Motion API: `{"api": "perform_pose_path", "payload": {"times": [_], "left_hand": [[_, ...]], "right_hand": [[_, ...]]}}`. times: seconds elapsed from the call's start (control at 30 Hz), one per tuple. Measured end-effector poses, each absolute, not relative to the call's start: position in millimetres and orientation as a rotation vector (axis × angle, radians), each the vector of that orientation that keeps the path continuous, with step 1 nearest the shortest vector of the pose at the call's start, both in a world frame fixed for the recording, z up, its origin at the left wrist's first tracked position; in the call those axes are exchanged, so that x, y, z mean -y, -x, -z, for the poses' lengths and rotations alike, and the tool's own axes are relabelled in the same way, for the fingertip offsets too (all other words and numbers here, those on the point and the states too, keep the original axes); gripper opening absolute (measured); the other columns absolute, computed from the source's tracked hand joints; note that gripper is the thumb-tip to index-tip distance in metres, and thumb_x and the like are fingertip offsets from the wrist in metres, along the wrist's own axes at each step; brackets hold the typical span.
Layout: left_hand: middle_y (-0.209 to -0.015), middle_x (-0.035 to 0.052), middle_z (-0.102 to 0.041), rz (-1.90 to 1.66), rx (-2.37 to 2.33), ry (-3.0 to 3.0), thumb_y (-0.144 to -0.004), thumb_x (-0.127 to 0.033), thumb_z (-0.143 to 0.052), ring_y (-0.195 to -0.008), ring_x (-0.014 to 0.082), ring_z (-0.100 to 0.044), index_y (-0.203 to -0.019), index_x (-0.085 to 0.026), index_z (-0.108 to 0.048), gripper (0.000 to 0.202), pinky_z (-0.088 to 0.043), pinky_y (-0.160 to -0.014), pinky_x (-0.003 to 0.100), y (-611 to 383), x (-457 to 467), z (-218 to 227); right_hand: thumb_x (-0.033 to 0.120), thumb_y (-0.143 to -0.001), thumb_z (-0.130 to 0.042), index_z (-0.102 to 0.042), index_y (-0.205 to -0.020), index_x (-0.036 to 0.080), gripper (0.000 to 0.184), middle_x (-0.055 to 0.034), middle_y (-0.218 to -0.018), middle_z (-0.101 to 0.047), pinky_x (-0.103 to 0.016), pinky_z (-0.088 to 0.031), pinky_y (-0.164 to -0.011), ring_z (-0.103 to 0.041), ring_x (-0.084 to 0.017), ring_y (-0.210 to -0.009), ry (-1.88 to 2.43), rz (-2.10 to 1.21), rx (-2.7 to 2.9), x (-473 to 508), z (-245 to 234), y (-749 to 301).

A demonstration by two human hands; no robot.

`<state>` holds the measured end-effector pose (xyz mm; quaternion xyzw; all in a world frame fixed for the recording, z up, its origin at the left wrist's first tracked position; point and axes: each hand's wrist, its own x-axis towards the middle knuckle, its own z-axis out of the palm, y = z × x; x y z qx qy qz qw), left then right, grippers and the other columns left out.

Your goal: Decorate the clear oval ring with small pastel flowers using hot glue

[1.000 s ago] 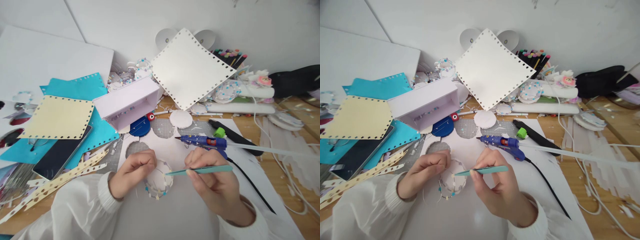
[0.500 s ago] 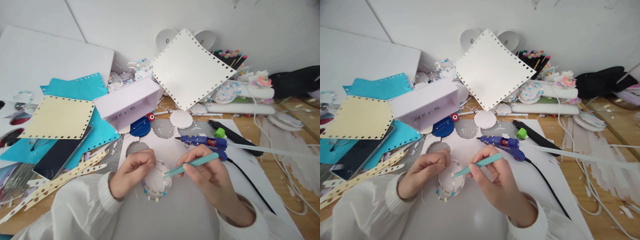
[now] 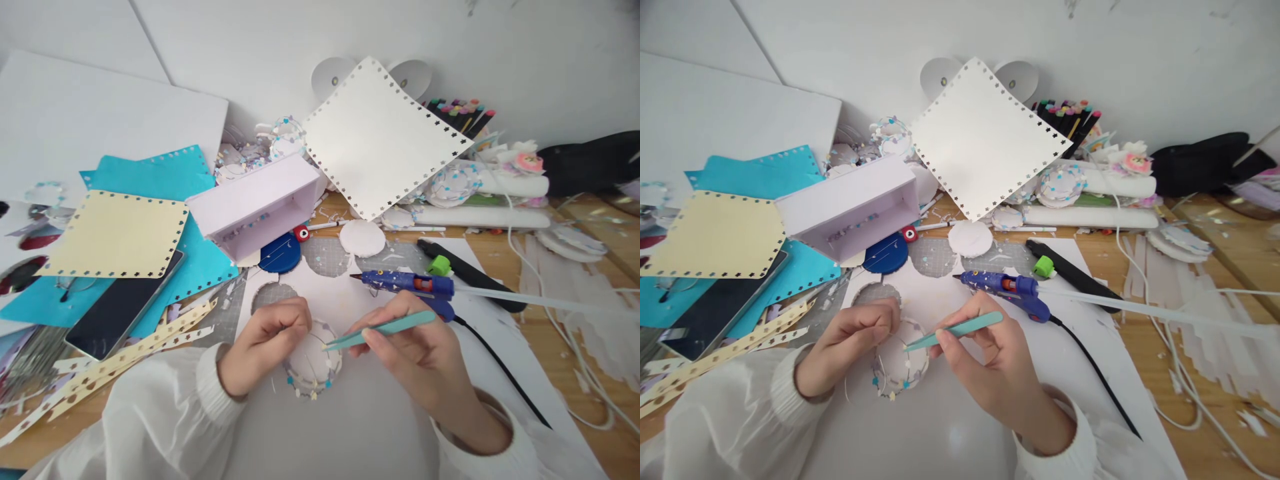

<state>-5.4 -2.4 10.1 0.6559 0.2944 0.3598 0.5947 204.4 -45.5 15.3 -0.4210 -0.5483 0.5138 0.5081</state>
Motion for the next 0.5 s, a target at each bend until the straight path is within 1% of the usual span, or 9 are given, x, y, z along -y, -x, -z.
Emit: {"api": "perform_pose_path", "payload": {"times": [0.23,0.4,0.5], "left_hand": [[-0.064,-0.0009,-0.039,-0.832,-0.7,-1.516,-0.092,-0.023,-0.045,-0.062,0.0123,-0.038,-0.059,-0.017,-0.036,0.035,-0.028,-0.057,0.029,5.0,2.9,-10.1],[-0.063,-0.0005,-0.039,-0.815,-0.733,-1.51,-0.091,-0.03,-0.047,-0.061,0.0127,-0.038,-0.058,-0.017,-0.036,0.038,-0.029,-0.057,0.029,5.1,3.8,-12.1],[-0.063,-0.0003,-0.039,-0.811,-0.75,-1.509,-0.091,-0.033,-0.048,-0.06,0.0129,-0.038,-0.057,-0.017,-0.036,0.039,-0.029,-0.057,0.029,4.9,3.7,-12.7]], "right_hand": [[0.019,-0.086,-0.063,-0.057,-0.083,0.023,0.007,-0.0003,-0.075,-0.069,-0.029,-0.06,-0.061,-0.071,-0.015,-0.064,1.016,-1.275,1.257,44.1,-16.8,-203.0],[0.017,-0.084,-0.064,-0.057,-0.08,0.022,0.01,0.0007,-0.07,-0.068,-0.027,-0.06,-0.06,-0.07,-0.015,-0.061,0.986,-1.288,1.198,42.4,-21.3,-201.5],[0.017,-0.083,-0.065,-0.057,-0.078,0.022,0.011,0.0004,-0.07,-0.067,-0.027,-0.059,-0.06,-0.07,-0.015,-0.062,0.999,-1.271,1.198,42.4,-21.4,-201.4]]}}
